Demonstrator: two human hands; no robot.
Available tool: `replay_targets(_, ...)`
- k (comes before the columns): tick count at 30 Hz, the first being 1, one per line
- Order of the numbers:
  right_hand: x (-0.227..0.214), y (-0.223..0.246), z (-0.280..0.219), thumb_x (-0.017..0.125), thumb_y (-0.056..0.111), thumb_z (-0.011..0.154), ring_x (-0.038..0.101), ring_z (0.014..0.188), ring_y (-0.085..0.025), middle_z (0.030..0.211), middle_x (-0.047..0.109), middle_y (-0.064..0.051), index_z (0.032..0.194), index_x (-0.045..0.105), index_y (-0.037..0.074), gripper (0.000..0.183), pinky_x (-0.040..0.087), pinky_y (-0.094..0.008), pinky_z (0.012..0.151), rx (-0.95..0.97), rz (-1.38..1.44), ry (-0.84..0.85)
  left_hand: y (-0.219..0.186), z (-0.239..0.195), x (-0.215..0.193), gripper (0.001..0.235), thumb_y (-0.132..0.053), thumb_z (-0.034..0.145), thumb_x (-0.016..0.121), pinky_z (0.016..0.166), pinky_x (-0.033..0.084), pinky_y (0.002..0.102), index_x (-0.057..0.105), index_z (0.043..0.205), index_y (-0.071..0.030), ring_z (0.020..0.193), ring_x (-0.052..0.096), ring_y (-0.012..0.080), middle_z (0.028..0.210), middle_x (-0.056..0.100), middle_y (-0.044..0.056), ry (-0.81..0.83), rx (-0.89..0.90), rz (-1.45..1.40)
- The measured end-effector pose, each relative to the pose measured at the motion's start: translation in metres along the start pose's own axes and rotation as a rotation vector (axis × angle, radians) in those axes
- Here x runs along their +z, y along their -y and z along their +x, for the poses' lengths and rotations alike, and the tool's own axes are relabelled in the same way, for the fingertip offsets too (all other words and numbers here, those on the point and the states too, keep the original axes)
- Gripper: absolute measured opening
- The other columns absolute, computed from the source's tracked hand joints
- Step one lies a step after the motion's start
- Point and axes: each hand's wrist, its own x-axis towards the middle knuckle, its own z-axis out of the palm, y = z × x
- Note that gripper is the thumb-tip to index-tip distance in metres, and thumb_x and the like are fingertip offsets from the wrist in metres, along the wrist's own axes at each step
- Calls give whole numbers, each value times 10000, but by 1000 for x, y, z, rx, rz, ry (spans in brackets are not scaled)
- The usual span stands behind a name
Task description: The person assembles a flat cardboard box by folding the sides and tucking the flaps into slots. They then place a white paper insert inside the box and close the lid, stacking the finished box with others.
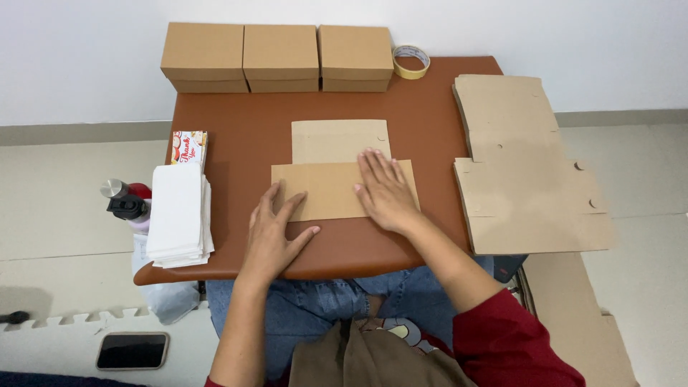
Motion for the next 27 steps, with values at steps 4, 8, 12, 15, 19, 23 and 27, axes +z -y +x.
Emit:
replay_targets(4, -5, -30, -16, 379, 417, 1057, 221, 1527, -346, 1605, 322, -184, 1590, 297, 91, 630, 155, -531, 1220, 44, -26, -36, 11, 6, 12, 506, -446, 857, 744, 1194, 263, 535, 650, 1334, -305, 1438, 406, 367, 1545, 341, 163, 4, 51, 114)
replay_targets(8, -22, -24, -29, 478, 529, 989, 340, 1403, -286, 1455, 417, -94, 1537, 396, 169, 661, 304, -478, 1090, 135, -69, -29, 18, 18, 22, 339, -395, 927, 648, 1068, 373, 480, 682, 1263, -366, 1319, 512, 293, 1438, 455, 76, -50, 89, 305)
replay_targets(12, -29, -11, -47, 537, 562, 943, 442, 1262, -287, 1333, 497, -104, 1451, 492, 140, 662, 405, -438, 942, 156, -88, -32, 35, 38, 41, 241, -265, 979, 592, 785, 426, 355, 708, 1180, -330, 1051, 565, 223, 1140, 555, 7, -219, 140, 502)
replay_targets(15, -3, 3, -70, 545, 597, 905, 515, 1123, -300, 1234, 554, -122, 1390, 529, 85, 705, 440, -436, 841, 137, -169, -117, 47, 51, 59, 269, -226, 915, 636, 730, 468, 334, 728, 1149, -318, 960, 605, 207, 1055, 600, -4, -295, 112, 566)
replay_targets(19, 27, 46, -101, 548, 571, 911, 546, 1020, -315, 1162, 580, -158, 1333, 570, 20, 694, 421, -425, 762, 119, -180, -224, 14, 48, 51, 276, -302, 877, 706, 755, 514, 318, 757, 1143, -245, 976, 655, 220, 1121, 666, 36, -289, 64, 393)
replay_targets(23, 31, 69, -112, 638, 418, 914, 553, 953, -301, 1061, 606, -110, 1277, 621, 32, 531, 441, -448, 793, -18, -113, -482, 5, 40, 63, 598, -476, 912, 621, 1014, 413, 510, 568, 1386, -117, 1269, 470, 400, 1431, 514, 209, -181, 210, 280)
replay_targets(27, 20, 51, -116, 596, 438, 952, 493, 1221, -332, 1307, 550, -144, 1339, 618, 173, 470, 436, -501, 919, -33, 5, -427, -2, 25, 91, 750, -618, 995, 396, 1207, 119, 585, 287, 1599, -187, 1524, 196, 374, 1643, 257, 189, -181, 267, 450)
